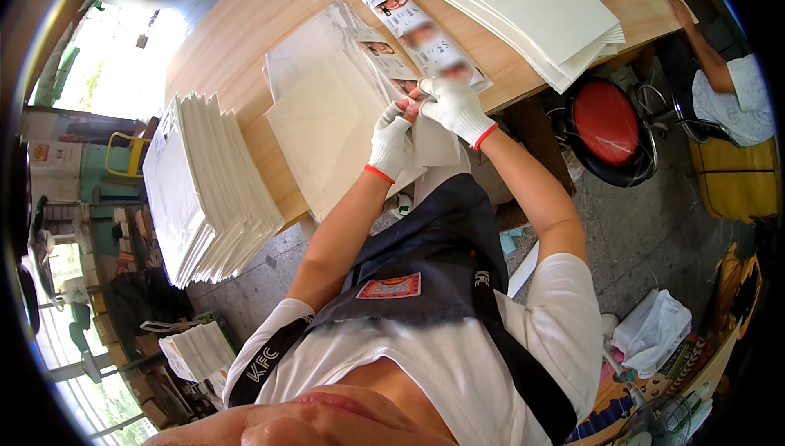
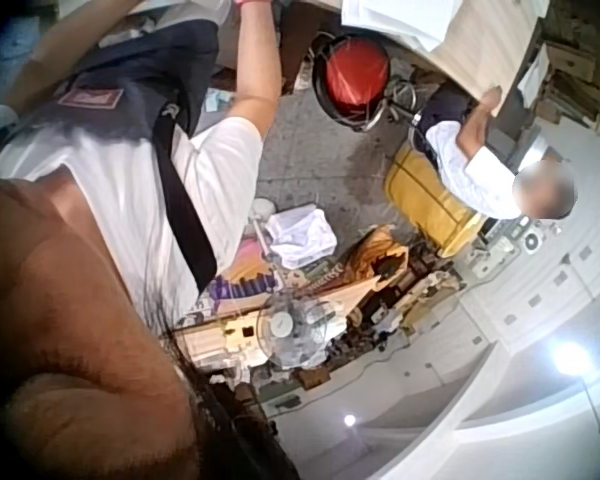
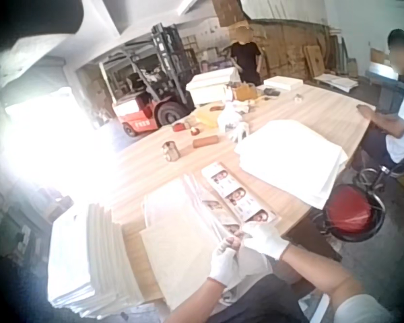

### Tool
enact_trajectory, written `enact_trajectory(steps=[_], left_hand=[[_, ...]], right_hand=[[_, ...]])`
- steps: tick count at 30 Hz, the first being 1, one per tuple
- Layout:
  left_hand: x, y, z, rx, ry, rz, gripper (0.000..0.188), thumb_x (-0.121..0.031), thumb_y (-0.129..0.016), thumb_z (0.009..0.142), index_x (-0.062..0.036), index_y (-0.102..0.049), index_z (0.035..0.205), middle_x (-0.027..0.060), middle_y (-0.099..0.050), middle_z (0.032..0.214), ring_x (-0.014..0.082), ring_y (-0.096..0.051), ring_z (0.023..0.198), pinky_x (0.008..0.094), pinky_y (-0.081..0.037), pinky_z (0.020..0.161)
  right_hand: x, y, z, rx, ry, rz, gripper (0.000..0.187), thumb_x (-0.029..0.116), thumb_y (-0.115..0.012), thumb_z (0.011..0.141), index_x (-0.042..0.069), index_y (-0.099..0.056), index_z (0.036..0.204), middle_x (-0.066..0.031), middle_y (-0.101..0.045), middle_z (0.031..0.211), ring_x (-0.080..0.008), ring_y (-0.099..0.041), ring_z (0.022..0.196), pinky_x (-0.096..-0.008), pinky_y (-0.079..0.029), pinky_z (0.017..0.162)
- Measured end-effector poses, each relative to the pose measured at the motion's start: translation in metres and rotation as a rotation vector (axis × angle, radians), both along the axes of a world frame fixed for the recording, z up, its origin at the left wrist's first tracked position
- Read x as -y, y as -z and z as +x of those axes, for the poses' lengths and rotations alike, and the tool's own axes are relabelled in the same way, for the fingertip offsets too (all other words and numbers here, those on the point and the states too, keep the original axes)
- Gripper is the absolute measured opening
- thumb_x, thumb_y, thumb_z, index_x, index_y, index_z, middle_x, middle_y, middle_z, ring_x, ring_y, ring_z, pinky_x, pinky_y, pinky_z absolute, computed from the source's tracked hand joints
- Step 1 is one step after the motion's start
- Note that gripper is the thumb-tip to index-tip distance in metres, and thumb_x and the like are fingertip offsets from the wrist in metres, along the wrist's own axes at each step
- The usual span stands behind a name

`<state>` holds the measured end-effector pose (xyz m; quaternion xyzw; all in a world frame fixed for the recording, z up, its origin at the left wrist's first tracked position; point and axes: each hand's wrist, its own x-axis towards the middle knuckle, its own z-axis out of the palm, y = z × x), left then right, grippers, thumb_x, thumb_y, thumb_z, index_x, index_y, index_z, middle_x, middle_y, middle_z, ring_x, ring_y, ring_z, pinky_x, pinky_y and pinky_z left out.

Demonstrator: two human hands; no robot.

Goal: The person repeatedly picks up a white rectangular sheet and a clear plastic sleeve from a table, inserts the sheet into the sleeve, and places the packaged item on a growing stack. The person wears white gloves and a KFC-branded headstrap while performing this repetitive assembly task.

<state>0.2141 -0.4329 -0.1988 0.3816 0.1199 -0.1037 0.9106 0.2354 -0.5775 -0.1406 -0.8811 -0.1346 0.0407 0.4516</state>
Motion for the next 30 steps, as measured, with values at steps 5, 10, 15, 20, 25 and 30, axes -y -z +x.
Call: enact_trajectory(steps=[5, 10, 15, 20, 25, 30], left_hand=[[-0.003, -0.008, 0.003, 0.001, 0.053, 0.045, 0.014, 0.001, -0.061, 0.083, -0.0076, -0.060, 0.094, 0.0028, -0.063, 0.088, 0.0136, -0.060, 0.079, 0.0259, -0.050, 0.072], [-0.006, -0.020, 0.014, 0.088, 0.081, 0.000, 0.022, 0.002, -0.057, 0.086, -0.0050, -0.059, 0.107, 0.0052, -0.062, 0.098, 0.0133, -0.059, 0.087, 0.0264, -0.049, 0.077], [-0.002, -0.054, 0.025, 0.186, 0.098, -0.066, 0.034, 0.003, -0.054, 0.086, -0.0050, -0.054, 0.119, 0.0071, -0.061, 0.102, 0.0159, -0.059, 0.091, 0.0290, -0.049, 0.082], [0.000, -0.009, 0.021, 0.061, 0.018, -0.019, 0.034, 0.006, -0.048, 0.087, -0.0043, -0.049, 0.120, 0.0113, -0.060, 0.105, 0.0189, -0.058, 0.096, 0.0317, -0.050, 0.082], [-0.003, -0.009, 0.007, 0.055, -0.005, 0.020, 0.039, 0.006, -0.046, 0.087, -0.0042, -0.045, 0.125, 0.0119, -0.062, 0.103, 0.0184, -0.058, 0.094, 0.0313, -0.048, 0.084], [-0.009, -0.012, -0.001, 0.068, -0.013, -0.029, 0.041, 0.004, -0.047, 0.087, -0.0041, -0.043, 0.128, 0.0102, -0.063, 0.101, 0.0177, -0.058, 0.094, 0.0312, -0.048, 0.085]], right_hand=[[0.001, 0.022, 0.017, 0.210, 0.028, 0.101, 0.016, 0.017, -0.062, 0.084, 0.001, -0.062, 0.089, -0.0124, -0.066, 0.086, -0.0201, -0.065, 0.074, -0.0294, -0.049, 0.067], [0.006, -0.017, 0.021, 0.175, 0.067, 0.134, 0.017, 0.017, -0.058, 0.087, 0.001, -0.062, 0.085, -0.0089, -0.062, 0.077, -0.0186, -0.060, 0.071, -0.0293, -0.046, 0.065], [0.018, -0.047, 0.012, 0.381, 0.067, 0.075, 0.015, 0.018, -0.062, 0.082, 0.004, -0.065, 0.088, -0.0099, -0.065, 0.085, -0.0245, -0.062, 0.074, -0.0331, -0.047, 0.065], [0.011, -0.019, 0.011, 0.440, 0.034, -0.234, 0.022, 0.027, -0.062, 0.080, 0.012, -0.065, 0.095, -0.0067, -0.064, 0.090, -0.0260, -0.062, 0.079, -0.0364, -0.048, 0.067], [-0.001, 0.009, 0.007, 0.364, 0.071, -0.322, 0.027, 0.031, -0.064, 0.079, 0.018, -0.064, 0.102, -0.0053, -0.064, 0.093, -0.0255, -0.062, 0.082, -0.0365, -0.049, 0.069], [-0.011, 0.005, 0.003, 0.192, 0.105, -0.207, 0.025, 0.030, -0.065, 0.078, 0.018, -0.066, 0.099, -0.0044, -0.063, 0.093, -0.0254, -0.061, 0.083, -0.0365, -0.048, 0.069]])
